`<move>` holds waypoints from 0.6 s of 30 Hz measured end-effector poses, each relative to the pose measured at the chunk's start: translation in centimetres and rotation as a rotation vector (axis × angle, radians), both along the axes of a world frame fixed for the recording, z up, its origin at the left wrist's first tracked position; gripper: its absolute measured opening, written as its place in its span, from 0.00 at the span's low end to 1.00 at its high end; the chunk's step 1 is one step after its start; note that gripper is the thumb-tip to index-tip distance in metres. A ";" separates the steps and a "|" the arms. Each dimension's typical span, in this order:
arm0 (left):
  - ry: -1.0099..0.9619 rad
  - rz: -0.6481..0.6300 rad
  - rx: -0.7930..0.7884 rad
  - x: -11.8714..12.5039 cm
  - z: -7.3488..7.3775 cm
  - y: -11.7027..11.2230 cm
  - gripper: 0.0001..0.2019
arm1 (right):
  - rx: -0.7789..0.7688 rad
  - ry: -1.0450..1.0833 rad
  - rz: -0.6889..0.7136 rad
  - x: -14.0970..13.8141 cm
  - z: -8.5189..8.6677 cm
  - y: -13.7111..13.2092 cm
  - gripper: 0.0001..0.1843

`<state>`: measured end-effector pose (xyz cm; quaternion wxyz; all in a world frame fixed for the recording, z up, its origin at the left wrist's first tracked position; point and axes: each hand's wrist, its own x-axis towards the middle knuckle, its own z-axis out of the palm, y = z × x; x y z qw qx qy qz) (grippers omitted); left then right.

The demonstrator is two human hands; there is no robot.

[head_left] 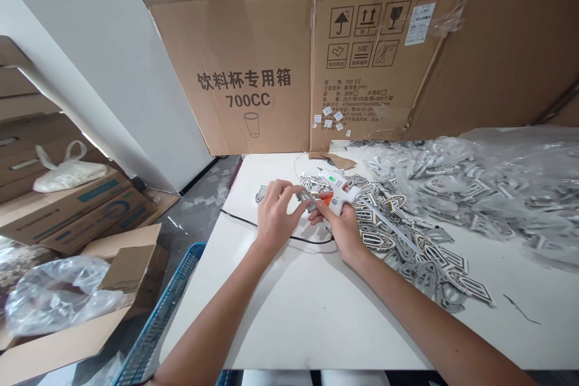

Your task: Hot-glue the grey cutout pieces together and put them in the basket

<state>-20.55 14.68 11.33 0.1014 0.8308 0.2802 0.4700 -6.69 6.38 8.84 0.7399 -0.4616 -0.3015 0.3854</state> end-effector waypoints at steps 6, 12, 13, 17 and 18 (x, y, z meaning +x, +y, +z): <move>-0.145 -0.203 -0.587 0.5 -0.1 0.2 0.17 | -0.067 0.022 0.014 -0.1 0.9 -0.3 0.30; -0.359 -0.304 -0.876 0.6 0.0 0.7 0.23 | -0.006 -0.150 -0.005 0.2 0.3 -0.1 0.23; -0.385 -0.283 -0.897 0.5 0.0 0.8 0.23 | -0.013 -0.162 0.006 0.2 0.3 -0.1 0.22; -0.446 -0.203 -0.885 0.5 -0.2 1.3 0.23 | -0.033 -0.214 0.073 -0.1 0.3 -0.5 0.24; -0.457 -0.190 -0.870 0.5 -0.2 1.4 0.22 | -0.042 -0.231 0.090 -0.1 0.2 -0.6 0.24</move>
